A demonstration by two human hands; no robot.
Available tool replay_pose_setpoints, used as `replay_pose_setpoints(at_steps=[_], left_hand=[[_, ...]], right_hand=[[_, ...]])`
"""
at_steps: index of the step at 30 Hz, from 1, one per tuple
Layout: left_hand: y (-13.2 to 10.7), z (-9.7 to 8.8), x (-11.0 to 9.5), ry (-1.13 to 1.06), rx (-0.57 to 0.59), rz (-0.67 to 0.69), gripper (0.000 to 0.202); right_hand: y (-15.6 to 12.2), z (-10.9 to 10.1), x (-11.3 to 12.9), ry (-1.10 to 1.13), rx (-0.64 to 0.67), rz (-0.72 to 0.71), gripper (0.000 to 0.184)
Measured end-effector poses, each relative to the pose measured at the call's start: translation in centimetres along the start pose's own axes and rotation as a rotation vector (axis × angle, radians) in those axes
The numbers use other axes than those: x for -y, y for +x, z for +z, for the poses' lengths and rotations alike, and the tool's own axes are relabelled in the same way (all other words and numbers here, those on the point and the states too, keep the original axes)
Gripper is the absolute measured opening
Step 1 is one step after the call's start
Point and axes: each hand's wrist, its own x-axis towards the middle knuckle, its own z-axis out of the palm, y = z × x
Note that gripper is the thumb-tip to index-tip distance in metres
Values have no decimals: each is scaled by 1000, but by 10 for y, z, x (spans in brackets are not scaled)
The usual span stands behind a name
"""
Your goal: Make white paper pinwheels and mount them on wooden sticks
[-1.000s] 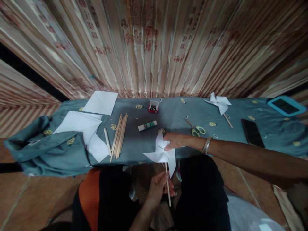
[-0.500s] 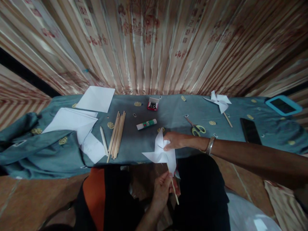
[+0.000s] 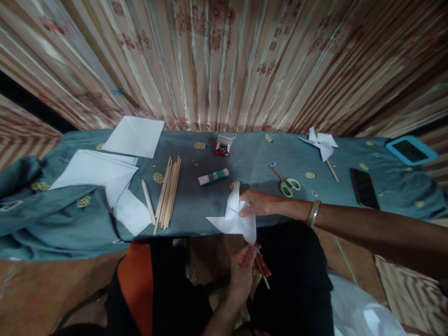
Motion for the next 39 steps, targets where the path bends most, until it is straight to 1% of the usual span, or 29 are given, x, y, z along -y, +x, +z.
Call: replay_pose_setpoints(at_steps=[4,9,17,21,28,33,36,39], left_hand=[[-5,-5,-6,65,-19,4,65],[-13,-17,-18,221,-32,6,58],[-17,-32,-41,345,48,10,55],[-18,-39,-49,353,41,7,52],[-17,-50,-61,411,-9,15,54],[-18,-57,-69,448,-29,36,53],[-18,-59,-70,469,-43,51,54],[-17,-58,-67,468,-38,26,59]], right_hand=[[1,0,0,-15,13,-7,15],[2,-1,2,-37,38,5,19],[4,-1,2,-54,41,-9,19],[4,-3,2,-76,59,-26,20],[4,-6,5,-65,72,14,22],[7,-6,0,-62,72,-9,22],[7,-5,-1,-43,75,-17,22],[7,-5,-2,-20,78,-38,21]])
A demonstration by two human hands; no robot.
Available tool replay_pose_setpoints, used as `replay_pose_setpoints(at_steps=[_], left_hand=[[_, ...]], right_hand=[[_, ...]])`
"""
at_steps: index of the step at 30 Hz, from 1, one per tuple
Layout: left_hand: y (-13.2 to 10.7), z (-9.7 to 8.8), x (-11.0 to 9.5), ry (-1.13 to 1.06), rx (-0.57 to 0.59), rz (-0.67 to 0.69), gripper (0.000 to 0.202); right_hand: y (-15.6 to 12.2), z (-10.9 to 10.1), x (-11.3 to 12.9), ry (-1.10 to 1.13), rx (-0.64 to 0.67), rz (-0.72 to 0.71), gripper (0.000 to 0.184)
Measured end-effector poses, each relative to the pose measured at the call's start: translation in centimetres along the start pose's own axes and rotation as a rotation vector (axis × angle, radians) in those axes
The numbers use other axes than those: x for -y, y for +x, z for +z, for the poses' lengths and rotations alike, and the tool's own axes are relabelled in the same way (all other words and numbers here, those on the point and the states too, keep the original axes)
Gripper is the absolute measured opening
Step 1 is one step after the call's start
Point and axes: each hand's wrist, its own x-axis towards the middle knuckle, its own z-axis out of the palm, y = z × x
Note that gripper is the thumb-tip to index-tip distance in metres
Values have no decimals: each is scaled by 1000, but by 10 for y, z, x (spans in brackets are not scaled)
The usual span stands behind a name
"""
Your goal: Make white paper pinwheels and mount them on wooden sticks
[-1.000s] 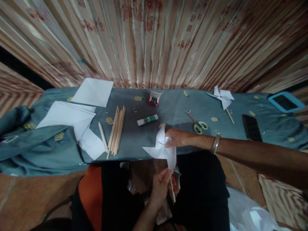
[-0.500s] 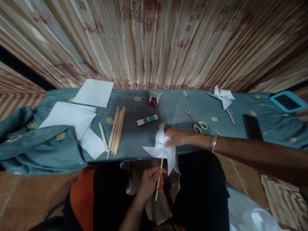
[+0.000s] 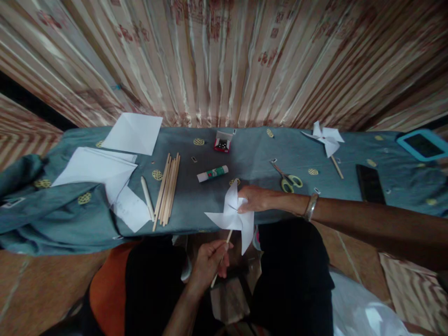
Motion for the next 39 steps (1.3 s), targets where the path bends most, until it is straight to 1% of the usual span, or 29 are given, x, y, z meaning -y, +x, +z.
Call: replay_pose_setpoints(at_steps=[3,5,8,11,13,18,22,27,34,37,39], left_hand=[[0,7,4,-32,27,-29,61],[0,13,5,-57,40,-36,59],[-2,21,6,-41,62,-15,54],[-1,28,7,-36,92,16,58],[1,32,10,-83,100,15,59],[7,43,21,-211,85,2,62],[9,50,28,-219,45,-6,61],[10,55,30,-215,25,8,63],[7,63,27,-223,-27,7,65],[6,59,26,-207,-27,7,63],[5,52,24,-187,10,8,62]], right_hand=[[0,0,0,15,-10,-27,19],[1,0,0,11,-22,-21,18],[1,0,0,1,-26,-11,17],[2,-1,1,-3,-17,-6,16],[1,-1,2,-5,-18,11,16],[0,-3,5,19,-18,30,16],[1,-2,4,20,-13,17,15],[4,0,2,30,-27,2,16],[9,0,0,-48,-36,-6,19],[10,2,-3,-71,-37,-21,20],[10,2,-3,-84,-36,-29,21]])
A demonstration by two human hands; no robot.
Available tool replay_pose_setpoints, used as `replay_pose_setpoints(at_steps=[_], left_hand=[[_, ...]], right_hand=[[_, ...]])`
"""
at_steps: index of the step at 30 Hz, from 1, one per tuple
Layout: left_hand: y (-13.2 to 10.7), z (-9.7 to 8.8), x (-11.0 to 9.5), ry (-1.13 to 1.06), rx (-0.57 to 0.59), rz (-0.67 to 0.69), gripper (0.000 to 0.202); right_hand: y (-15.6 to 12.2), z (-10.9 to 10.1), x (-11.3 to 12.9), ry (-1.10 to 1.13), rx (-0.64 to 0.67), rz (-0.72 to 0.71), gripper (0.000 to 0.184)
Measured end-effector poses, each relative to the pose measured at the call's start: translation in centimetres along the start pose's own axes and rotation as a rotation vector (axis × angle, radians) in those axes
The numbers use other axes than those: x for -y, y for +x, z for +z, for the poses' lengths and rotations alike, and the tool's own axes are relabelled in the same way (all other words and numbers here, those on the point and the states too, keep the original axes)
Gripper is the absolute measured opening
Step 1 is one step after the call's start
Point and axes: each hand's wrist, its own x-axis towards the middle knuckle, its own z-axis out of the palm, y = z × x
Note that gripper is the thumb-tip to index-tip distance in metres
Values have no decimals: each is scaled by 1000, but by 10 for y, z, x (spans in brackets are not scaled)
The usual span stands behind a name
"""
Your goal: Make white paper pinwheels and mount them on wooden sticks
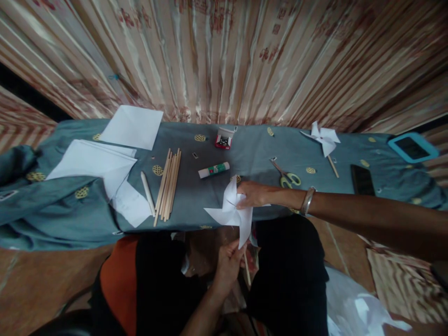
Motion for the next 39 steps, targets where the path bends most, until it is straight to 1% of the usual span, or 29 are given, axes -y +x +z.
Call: replay_pose_setpoints(at_steps=[3,6,10,15,18,22,26,29,32,34,39], left_hand=[[-2,-11,-9,35,69,-15,61],[-5,-20,-19,101,97,-16,58],[-8,-28,-27,135,68,-21,54],[-7,-37,-32,162,31,-46,56],[-7,-42,-35,216,1,-24,53],[-7,-51,-36,290,-30,13,48],[-5,-59,-33,363,-33,49,45],[-5,-56,-32,316,-41,27,51],[-6,-47,-31,221,-30,-30,57],[-6,-40,-30,179,-7,-49,58],[-7,-27,-28,189,77,-5,56]], right_hand=[[0,-2,2,-1,23,13,24],[-1,-4,5,-10,38,29,24],[-3,-8,9,9,50,19,21],[-4,-11,11,-23,69,20,23],[-4,-12,11,-30,78,5,23],[-4,-10,9,20,72,-40,24],[-2,-8,6,32,66,-11,23],[-1,-7,3,53,62,-17,24],[0,-7,3,51,54,-20,25],[0,-7,4,41,49,-3,22],[0,-7,6,14,32,17,18]])
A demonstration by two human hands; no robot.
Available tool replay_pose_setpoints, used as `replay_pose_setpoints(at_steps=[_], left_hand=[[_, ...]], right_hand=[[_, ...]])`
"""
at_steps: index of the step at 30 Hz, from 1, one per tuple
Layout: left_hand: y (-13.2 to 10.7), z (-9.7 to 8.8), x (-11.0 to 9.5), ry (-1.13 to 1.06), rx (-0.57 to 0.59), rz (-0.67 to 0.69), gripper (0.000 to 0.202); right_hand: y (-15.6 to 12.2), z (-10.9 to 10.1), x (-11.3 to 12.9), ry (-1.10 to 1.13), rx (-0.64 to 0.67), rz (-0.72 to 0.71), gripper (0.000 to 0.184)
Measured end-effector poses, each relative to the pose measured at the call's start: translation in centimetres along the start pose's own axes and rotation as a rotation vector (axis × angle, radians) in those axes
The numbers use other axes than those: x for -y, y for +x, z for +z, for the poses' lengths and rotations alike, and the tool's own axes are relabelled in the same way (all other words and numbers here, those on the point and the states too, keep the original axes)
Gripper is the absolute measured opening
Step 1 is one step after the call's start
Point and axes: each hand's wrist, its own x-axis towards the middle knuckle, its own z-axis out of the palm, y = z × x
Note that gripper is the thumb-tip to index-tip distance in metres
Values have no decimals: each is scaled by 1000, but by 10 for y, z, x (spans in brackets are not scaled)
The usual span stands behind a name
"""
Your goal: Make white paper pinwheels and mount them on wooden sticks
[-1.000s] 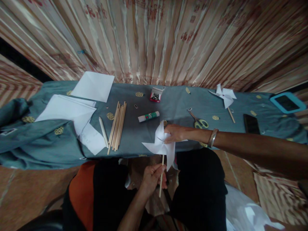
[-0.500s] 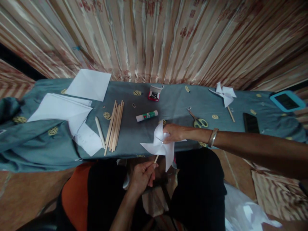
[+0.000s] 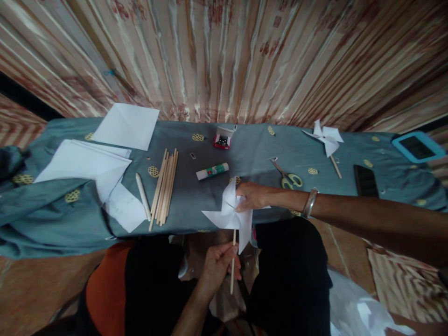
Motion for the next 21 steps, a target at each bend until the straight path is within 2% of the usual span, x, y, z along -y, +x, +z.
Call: replay_pose_setpoints(at_steps=[7,13,21], left_hand=[[5,11,9,-116,9,-13,61],[8,25,22,-108,-42,52,63],[10,37,20,-162,-79,17,64]], right_hand=[[2,2,-3,13,6,1,19],[2,3,-2,1,-6,24,20],[1,0,3,-8,21,32,17]])
